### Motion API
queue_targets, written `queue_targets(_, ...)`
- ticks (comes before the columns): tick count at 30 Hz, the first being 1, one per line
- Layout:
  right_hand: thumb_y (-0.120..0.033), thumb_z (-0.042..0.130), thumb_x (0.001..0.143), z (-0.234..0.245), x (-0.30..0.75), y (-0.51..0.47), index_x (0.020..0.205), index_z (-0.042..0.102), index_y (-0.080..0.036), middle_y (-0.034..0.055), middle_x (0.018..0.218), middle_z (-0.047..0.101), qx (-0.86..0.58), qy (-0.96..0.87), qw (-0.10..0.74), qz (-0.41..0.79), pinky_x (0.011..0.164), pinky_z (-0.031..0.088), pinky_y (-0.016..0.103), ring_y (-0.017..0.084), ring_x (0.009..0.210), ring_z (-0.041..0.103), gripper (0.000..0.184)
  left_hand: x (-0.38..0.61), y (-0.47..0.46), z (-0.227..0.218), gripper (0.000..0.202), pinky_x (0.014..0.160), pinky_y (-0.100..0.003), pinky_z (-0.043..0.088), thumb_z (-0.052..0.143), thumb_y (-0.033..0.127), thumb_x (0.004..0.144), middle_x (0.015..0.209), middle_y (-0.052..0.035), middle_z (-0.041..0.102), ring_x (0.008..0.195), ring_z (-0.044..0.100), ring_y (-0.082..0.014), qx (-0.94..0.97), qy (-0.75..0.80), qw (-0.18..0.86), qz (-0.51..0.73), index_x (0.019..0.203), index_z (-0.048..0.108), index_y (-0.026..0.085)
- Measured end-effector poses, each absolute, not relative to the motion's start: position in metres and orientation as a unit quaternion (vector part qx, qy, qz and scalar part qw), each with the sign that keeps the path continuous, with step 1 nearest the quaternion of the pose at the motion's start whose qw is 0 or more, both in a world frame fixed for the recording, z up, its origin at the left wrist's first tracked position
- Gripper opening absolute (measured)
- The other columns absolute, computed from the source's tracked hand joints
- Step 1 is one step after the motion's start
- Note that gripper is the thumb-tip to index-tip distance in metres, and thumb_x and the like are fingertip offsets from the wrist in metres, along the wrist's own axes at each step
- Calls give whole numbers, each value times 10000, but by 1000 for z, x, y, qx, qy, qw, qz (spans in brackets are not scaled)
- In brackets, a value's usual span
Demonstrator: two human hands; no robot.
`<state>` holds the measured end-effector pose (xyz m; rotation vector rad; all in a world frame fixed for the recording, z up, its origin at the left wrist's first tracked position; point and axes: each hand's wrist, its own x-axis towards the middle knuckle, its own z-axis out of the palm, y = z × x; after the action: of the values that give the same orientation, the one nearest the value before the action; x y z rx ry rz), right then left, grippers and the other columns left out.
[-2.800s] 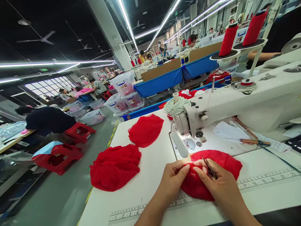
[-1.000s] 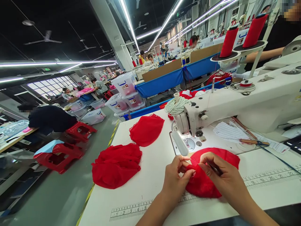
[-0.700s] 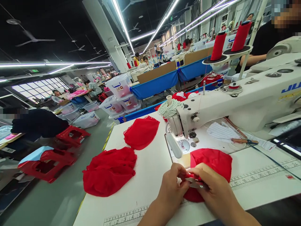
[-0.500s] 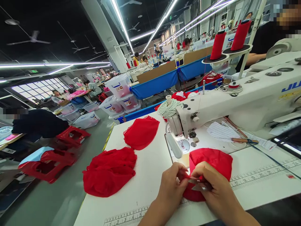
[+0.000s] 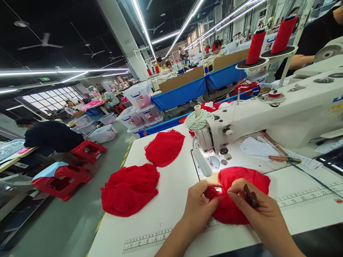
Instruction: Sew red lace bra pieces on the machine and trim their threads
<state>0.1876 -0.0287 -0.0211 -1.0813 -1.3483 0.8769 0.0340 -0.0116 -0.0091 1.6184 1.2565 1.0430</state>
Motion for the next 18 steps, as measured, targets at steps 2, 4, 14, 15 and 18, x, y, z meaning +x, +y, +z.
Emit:
queue_targets(2,-339,614,842,-22,186,-27,742,651,-261,-13,730,603,-442,-588,564,376,560,447,232,143,642,543,132,35,-12,-10,271,706,-273,446,670,116,674,809,-19,604,753,554,-160,661,483,380,431,927,713,203)
queue_targets(4,-317,613,843,-22,183,-26,768,675,-261,-10,719,607,-410,-614,565,367,556,459,231,140,636,558,112,36,-13,-10,223,689,-267,445,657,110,691,800,-19,564,753,546,-158,682,461,348,449,878,728,209)
queue_targets(14,-499,405,929,-31,209,-28,1155,629,-291,43,1077,699,-550,-707,388,218,713,564,300,227,980,664,381,26,-10,-5,199,737,-287,446,599,340,850,819,-38,567,770,543,-166,602,493,372,507,824,758,222)
queue_targets(15,-496,387,937,-34,213,-27,1153,637,-294,37,1056,711,-551,-730,360,185,687,570,289,223,964,675,387,26,-10,-4,210,745,-286,445,595,352,851,831,-38,558,778,536,-166,597,500,374,504,830,761,226)
queue_targets(18,-466,368,955,-40,215,-23,1100,665,-265,28,913,733,-527,-780,321,105,565,558,240,188,814,708,387,27,-11,-2,236,764,-289,445,585,380,851,854,-44,545,815,525,-176,589,515,386,488,847,768,229)
